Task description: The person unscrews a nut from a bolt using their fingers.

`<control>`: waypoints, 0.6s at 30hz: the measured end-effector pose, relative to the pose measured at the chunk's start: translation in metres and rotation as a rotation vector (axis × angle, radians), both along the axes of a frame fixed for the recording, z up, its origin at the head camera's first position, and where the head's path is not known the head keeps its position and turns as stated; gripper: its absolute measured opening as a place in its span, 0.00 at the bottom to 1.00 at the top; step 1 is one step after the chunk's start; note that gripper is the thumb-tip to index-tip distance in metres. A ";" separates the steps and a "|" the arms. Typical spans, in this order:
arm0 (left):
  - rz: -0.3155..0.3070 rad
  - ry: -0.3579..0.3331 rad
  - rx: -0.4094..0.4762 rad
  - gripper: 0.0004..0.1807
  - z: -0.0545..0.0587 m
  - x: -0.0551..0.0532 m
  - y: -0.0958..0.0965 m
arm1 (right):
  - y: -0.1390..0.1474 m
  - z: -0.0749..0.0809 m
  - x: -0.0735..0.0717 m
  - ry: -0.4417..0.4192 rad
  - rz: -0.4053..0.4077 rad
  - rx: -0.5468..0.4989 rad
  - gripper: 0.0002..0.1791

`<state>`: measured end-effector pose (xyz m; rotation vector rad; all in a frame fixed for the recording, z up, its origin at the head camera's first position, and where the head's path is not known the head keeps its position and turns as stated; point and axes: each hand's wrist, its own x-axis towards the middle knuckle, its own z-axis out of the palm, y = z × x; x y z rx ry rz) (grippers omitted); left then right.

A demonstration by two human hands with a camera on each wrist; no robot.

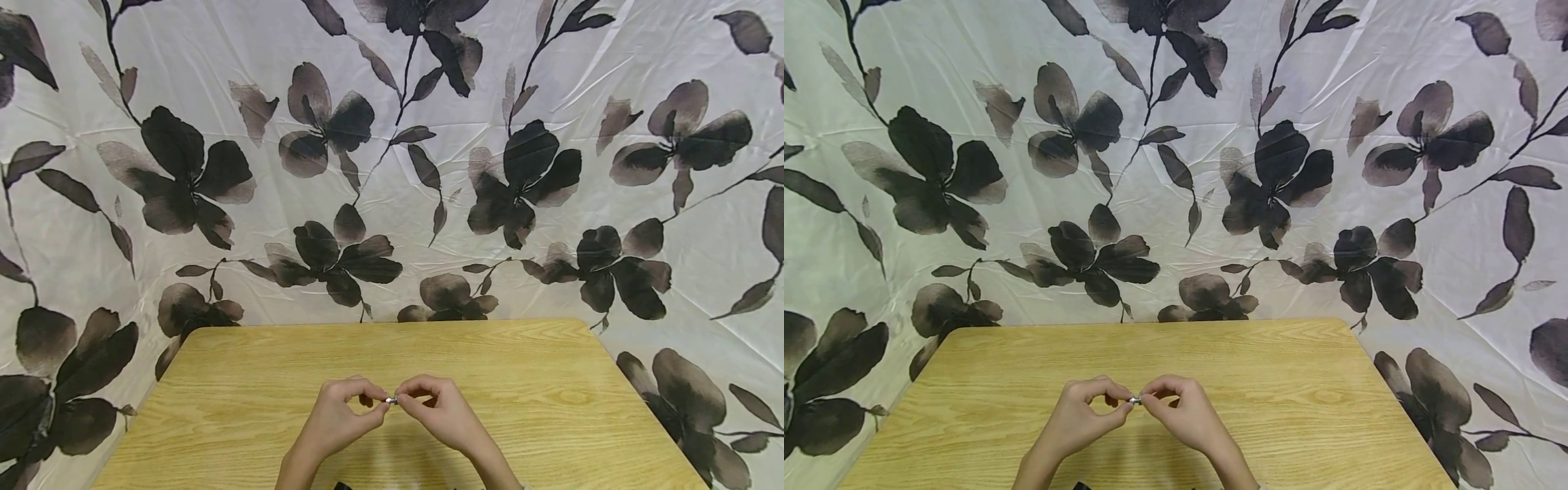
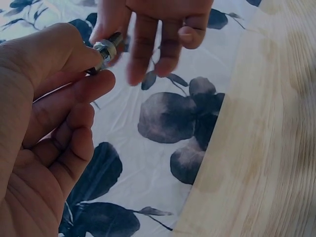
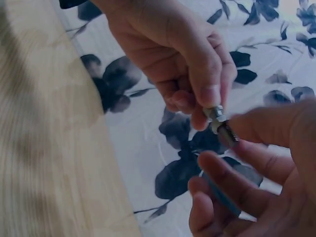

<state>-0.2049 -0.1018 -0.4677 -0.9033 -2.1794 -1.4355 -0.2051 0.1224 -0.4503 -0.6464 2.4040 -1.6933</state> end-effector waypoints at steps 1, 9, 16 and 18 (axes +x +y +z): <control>-0.003 -0.002 0.002 0.12 0.000 0.000 0.000 | 0.000 0.000 0.000 0.003 0.014 -0.007 0.11; -0.004 0.007 0.007 0.12 -0.001 -0.001 0.000 | -0.002 0.001 0.001 -0.013 0.009 -0.009 0.12; -0.001 0.015 0.013 0.13 -0.001 0.000 0.001 | -0.002 -0.003 -0.002 0.005 -0.002 0.022 0.19; 0.002 0.015 0.012 0.13 0.000 0.000 0.001 | -0.002 -0.004 -0.002 0.009 0.008 0.030 0.19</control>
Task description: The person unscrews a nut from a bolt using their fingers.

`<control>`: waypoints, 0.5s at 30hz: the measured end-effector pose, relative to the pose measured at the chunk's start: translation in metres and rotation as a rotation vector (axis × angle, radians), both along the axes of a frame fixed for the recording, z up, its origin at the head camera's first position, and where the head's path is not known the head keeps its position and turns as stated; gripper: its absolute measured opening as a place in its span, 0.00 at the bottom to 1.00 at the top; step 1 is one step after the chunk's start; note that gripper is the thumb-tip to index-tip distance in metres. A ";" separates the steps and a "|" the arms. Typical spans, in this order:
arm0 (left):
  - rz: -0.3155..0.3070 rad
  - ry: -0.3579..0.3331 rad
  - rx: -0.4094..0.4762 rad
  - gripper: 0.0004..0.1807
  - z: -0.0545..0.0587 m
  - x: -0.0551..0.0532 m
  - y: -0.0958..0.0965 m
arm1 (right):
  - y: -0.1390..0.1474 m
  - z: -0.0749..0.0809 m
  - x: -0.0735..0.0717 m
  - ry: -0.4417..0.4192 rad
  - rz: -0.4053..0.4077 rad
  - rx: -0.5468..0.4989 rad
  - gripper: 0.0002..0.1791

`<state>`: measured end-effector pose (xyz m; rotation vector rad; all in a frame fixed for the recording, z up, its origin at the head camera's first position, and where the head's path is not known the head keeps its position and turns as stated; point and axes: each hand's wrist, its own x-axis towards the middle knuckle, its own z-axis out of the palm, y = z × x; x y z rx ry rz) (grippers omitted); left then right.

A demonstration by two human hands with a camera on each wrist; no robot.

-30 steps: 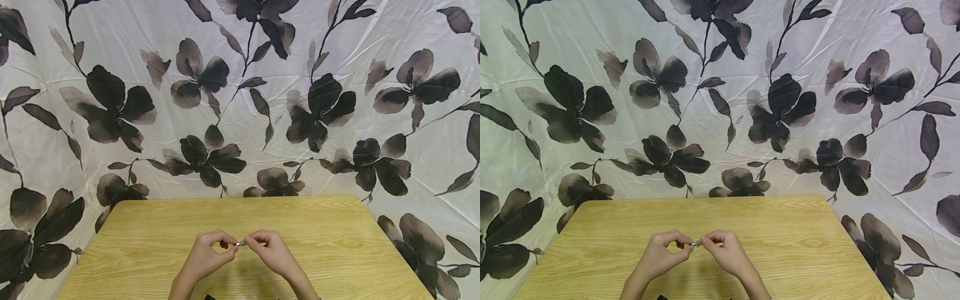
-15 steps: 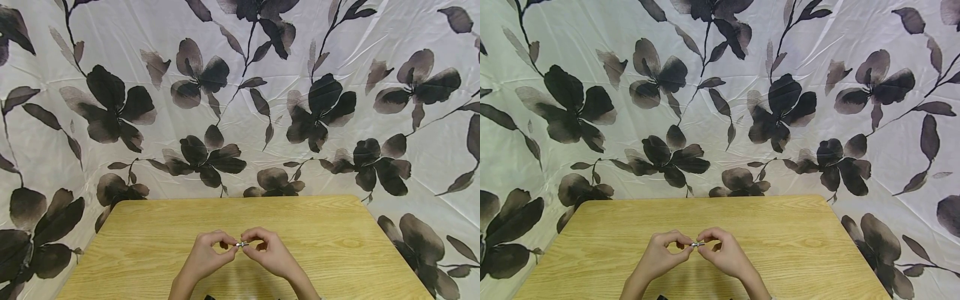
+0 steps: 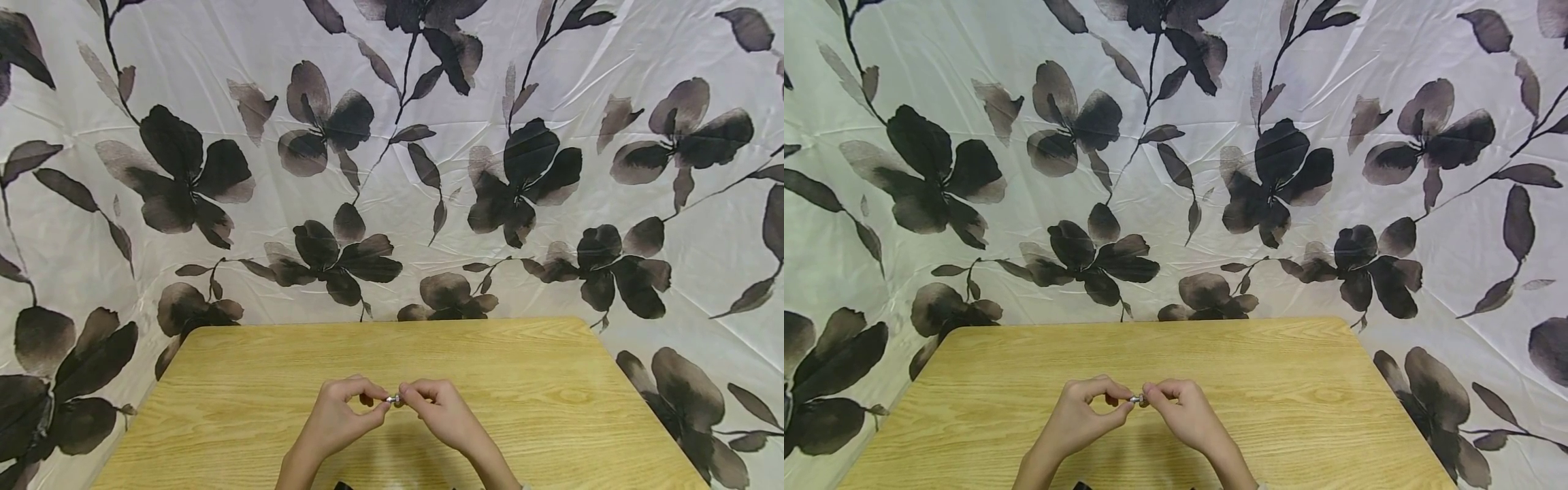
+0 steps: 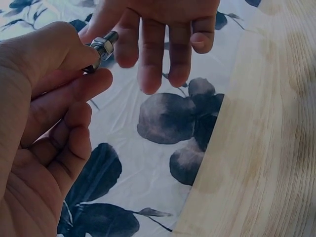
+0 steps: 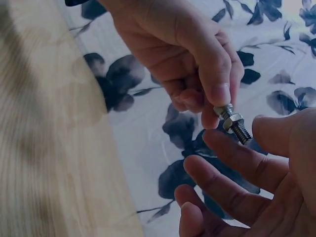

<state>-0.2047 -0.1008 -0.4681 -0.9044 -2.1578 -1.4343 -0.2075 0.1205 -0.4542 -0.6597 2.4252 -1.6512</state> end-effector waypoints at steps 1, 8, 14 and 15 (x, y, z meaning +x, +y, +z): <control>0.000 0.001 0.000 0.14 0.000 0.000 0.000 | 0.000 0.000 0.000 0.001 0.007 0.001 0.19; -0.025 0.036 0.011 0.14 0.001 0.001 -0.001 | 0.002 0.000 0.000 0.004 0.030 0.000 0.17; -0.029 0.030 0.004 0.15 0.001 0.000 -0.002 | 0.002 0.003 0.003 -0.007 0.030 0.000 0.11; -0.029 0.030 0.004 0.15 0.000 0.000 -0.002 | 0.002 0.004 0.003 -0.008 0.037 -0.006 0.10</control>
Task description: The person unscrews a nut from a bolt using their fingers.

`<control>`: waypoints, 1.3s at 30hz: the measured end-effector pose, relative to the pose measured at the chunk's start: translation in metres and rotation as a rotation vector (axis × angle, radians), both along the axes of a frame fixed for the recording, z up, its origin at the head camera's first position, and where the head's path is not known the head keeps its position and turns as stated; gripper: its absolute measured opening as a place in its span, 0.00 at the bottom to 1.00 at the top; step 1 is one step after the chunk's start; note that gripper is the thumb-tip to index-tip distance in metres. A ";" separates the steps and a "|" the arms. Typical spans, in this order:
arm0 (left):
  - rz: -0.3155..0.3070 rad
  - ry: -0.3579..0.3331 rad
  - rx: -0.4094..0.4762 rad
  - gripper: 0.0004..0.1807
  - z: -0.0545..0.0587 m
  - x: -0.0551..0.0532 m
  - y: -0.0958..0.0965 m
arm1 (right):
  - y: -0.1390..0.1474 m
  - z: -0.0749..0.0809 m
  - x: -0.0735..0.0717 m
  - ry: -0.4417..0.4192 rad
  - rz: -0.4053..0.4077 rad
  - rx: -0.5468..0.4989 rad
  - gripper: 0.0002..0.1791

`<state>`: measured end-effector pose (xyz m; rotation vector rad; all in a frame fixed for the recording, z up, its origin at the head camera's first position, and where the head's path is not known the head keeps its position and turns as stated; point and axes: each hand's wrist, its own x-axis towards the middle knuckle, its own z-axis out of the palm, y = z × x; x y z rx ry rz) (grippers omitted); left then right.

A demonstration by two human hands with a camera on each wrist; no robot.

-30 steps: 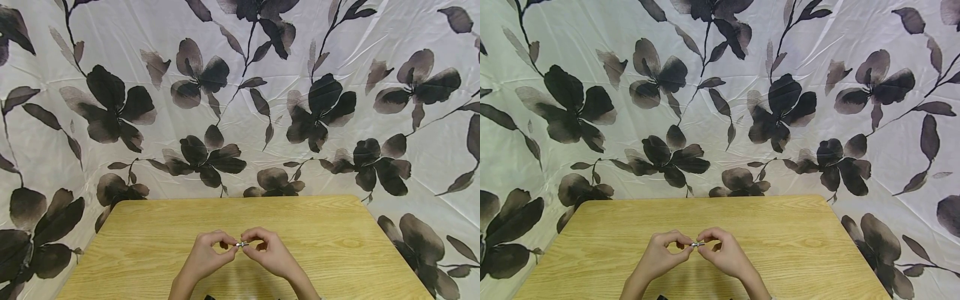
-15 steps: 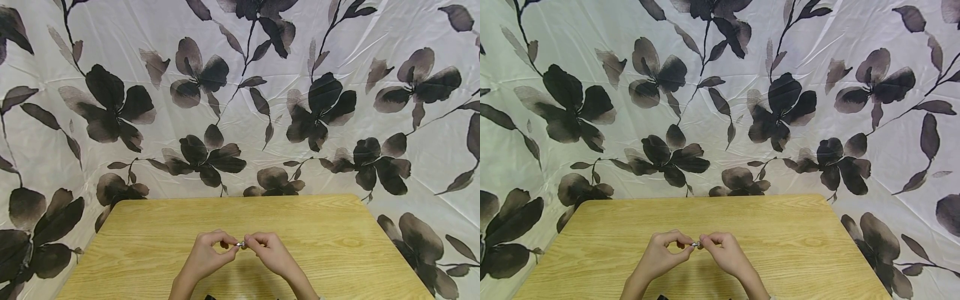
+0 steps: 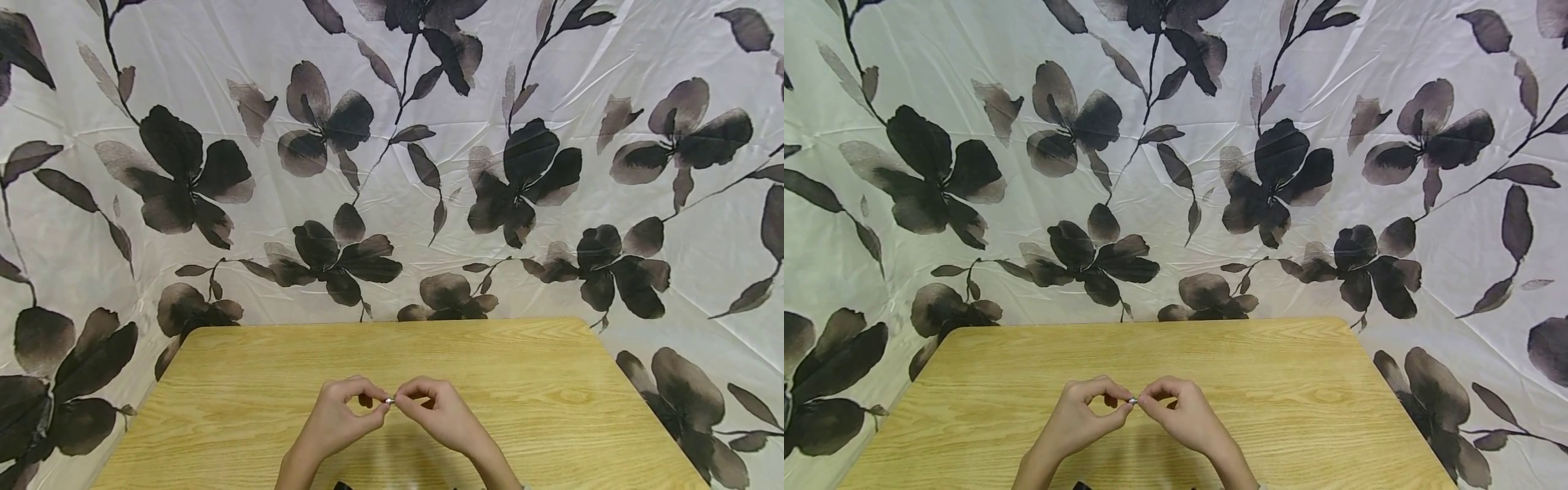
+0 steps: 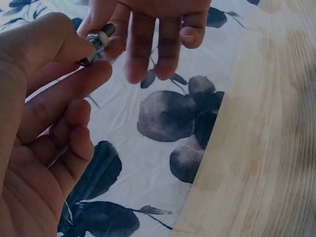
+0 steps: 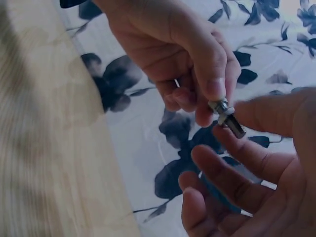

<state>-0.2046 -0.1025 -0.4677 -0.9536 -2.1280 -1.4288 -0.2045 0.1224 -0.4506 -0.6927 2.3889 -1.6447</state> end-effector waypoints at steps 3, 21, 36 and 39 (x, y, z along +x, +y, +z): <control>-0.003 -0.004 0.001 0.15 -0.001 0.000 0.000 | 0.000 0.001 0.001 0.003 0.029 -0.030 0.10; -0.007 0.038 0.031 0.13 0.000 -0.001 0.000 | 0.001 -0.001 -0.003 0.009 -0.022 -0.019 0.17; -0.009 0.034 0.018 0.14 -0.001 -0.002 0.001 | 0.001 0.002 0.000 -0.002 0.002 -0.025 0.10; -0.004 0.018 0.013 0.15 -0.001 -0.001 0.001 | 0.001 0.002 0.001 -0.002 0.027 -0.045 0.09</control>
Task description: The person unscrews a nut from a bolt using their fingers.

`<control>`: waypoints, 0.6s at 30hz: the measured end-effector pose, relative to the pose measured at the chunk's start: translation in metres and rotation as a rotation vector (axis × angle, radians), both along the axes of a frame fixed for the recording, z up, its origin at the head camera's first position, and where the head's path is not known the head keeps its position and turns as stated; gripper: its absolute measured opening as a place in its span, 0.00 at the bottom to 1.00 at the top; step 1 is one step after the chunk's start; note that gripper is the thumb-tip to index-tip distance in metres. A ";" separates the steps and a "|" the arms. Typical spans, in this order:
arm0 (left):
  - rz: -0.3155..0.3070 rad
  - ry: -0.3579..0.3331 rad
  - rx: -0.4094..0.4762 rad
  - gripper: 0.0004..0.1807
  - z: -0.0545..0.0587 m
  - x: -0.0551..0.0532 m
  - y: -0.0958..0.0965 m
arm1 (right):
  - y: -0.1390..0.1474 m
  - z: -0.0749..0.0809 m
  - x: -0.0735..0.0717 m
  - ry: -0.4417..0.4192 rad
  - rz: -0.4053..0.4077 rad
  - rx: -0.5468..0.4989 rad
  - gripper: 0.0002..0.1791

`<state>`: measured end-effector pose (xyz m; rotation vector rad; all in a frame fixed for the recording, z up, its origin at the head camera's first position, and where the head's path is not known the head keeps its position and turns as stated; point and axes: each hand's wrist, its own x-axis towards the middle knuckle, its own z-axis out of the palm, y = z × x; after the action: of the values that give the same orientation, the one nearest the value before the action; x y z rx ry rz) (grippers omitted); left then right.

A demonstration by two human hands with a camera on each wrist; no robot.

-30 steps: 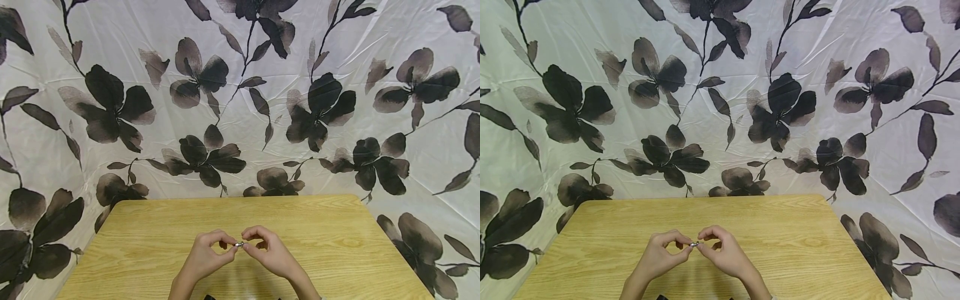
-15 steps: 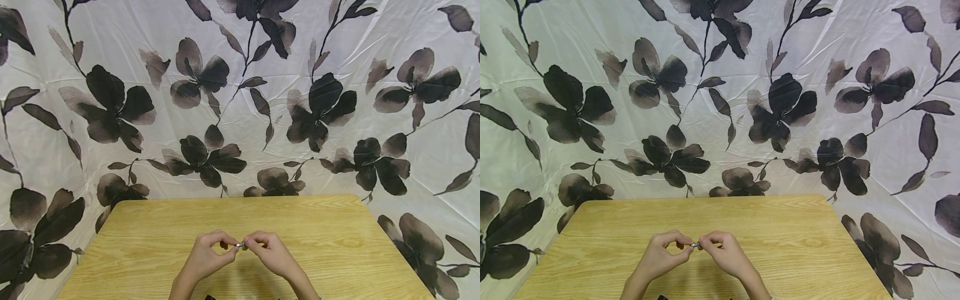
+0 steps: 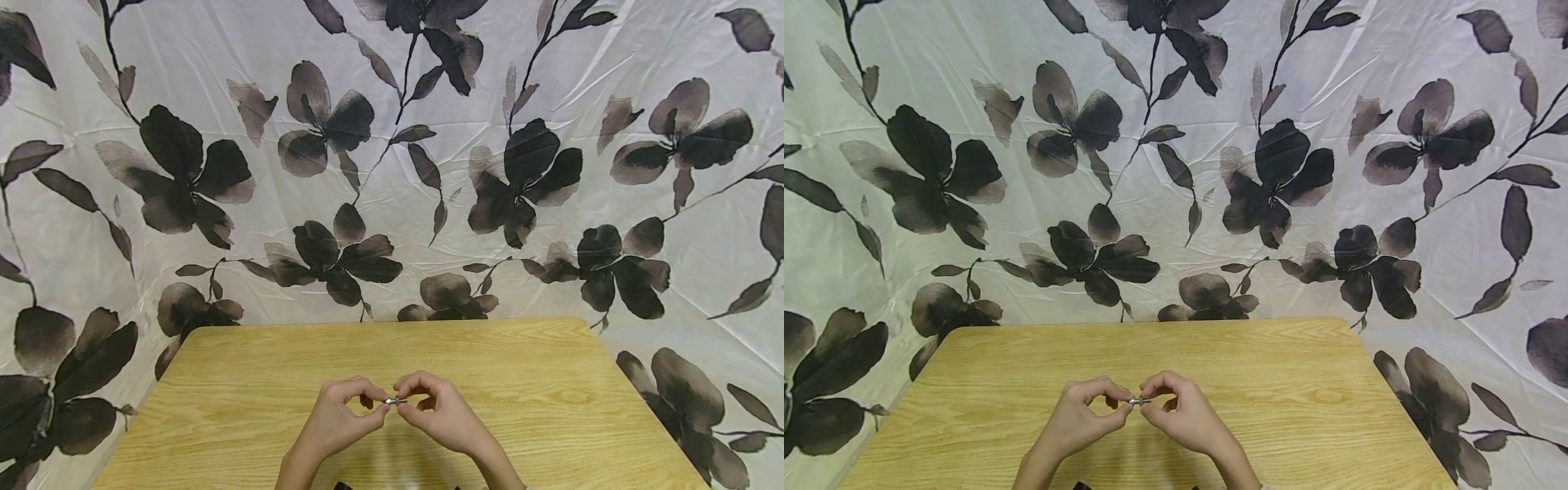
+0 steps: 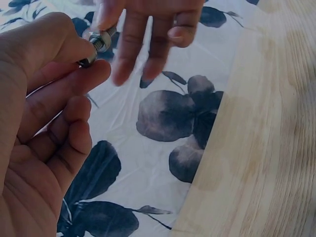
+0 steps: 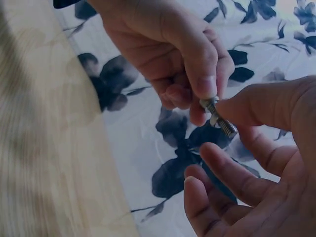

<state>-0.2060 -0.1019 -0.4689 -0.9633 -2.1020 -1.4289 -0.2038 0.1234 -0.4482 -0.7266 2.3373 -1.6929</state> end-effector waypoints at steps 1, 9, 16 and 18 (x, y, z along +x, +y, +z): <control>0.001 -0.004 -0.001 0.15 0.000 0.000 0.000 | 0.000 0.000 0.000 0.000 0.003 -0.006 0.10; 0.002 -0.009 0.002 0.13 0.001 0.001 -0.001 | 0.000 0.002 0.000 -0.042 -0.042 0.020 0.13; -0.002 0.001 0.006 0.14 0.001 0.000 0.000 | 0.002 -0.003 -0.003 -0.008 -0.025 0.093 0.16; -0.003 0.006 0.006 0.14 0.001 0.000 0.000 | 0.001 -0.005 -0.004 -0.002 -0.022 0.093 0.18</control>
<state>-0.2059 -0.1018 -0.4675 -0.9673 -2.0913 -1.4310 -0.2077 0.1247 -0.4532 -0.6847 2.4130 -1.5806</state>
